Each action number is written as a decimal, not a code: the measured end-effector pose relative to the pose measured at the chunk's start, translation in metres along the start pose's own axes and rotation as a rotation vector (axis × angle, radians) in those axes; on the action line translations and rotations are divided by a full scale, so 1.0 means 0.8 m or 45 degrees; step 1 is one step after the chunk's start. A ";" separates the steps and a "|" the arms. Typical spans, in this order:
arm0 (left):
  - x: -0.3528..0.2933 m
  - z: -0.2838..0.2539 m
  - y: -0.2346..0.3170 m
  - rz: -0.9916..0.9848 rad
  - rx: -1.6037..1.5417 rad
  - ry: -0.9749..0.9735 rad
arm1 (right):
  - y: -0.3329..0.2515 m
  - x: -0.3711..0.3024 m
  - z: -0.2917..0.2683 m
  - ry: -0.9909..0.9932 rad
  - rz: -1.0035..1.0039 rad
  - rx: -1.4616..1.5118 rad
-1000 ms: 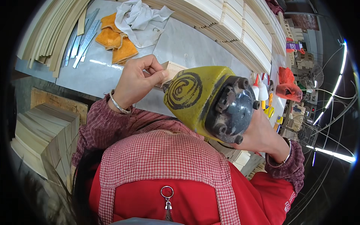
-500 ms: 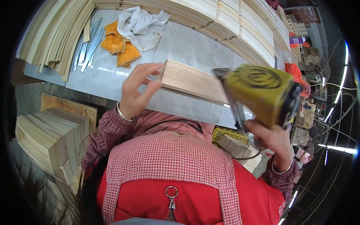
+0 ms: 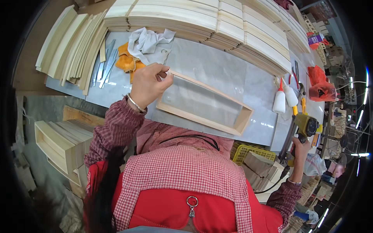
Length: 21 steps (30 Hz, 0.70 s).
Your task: The recorder is assembling small wooden boxes by applying glue to the edges and then using a nail gun to secure the pieces together.
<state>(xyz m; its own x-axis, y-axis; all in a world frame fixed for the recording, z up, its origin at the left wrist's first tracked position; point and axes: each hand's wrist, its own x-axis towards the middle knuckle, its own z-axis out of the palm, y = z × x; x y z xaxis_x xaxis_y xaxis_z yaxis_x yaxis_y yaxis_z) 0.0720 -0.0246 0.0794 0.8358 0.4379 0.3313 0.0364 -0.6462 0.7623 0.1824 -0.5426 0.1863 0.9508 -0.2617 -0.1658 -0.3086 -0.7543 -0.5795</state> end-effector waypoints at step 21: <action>-0.031 0.021 -0.045 -0.258 -0.394 -0.167 | 0.016 0.058 0.116 0.037 -0.461 -0.552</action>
<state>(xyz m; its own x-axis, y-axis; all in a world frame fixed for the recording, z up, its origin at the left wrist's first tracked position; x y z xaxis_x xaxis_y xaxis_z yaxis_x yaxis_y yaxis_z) 0.0591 -0.0229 0.0345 0.8924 0.4403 0.0985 0.0572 -0.3269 0.9433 0.2251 -0.5082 0.0974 0.9988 0.0480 0.0083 0.0486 -0.9757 -0.2135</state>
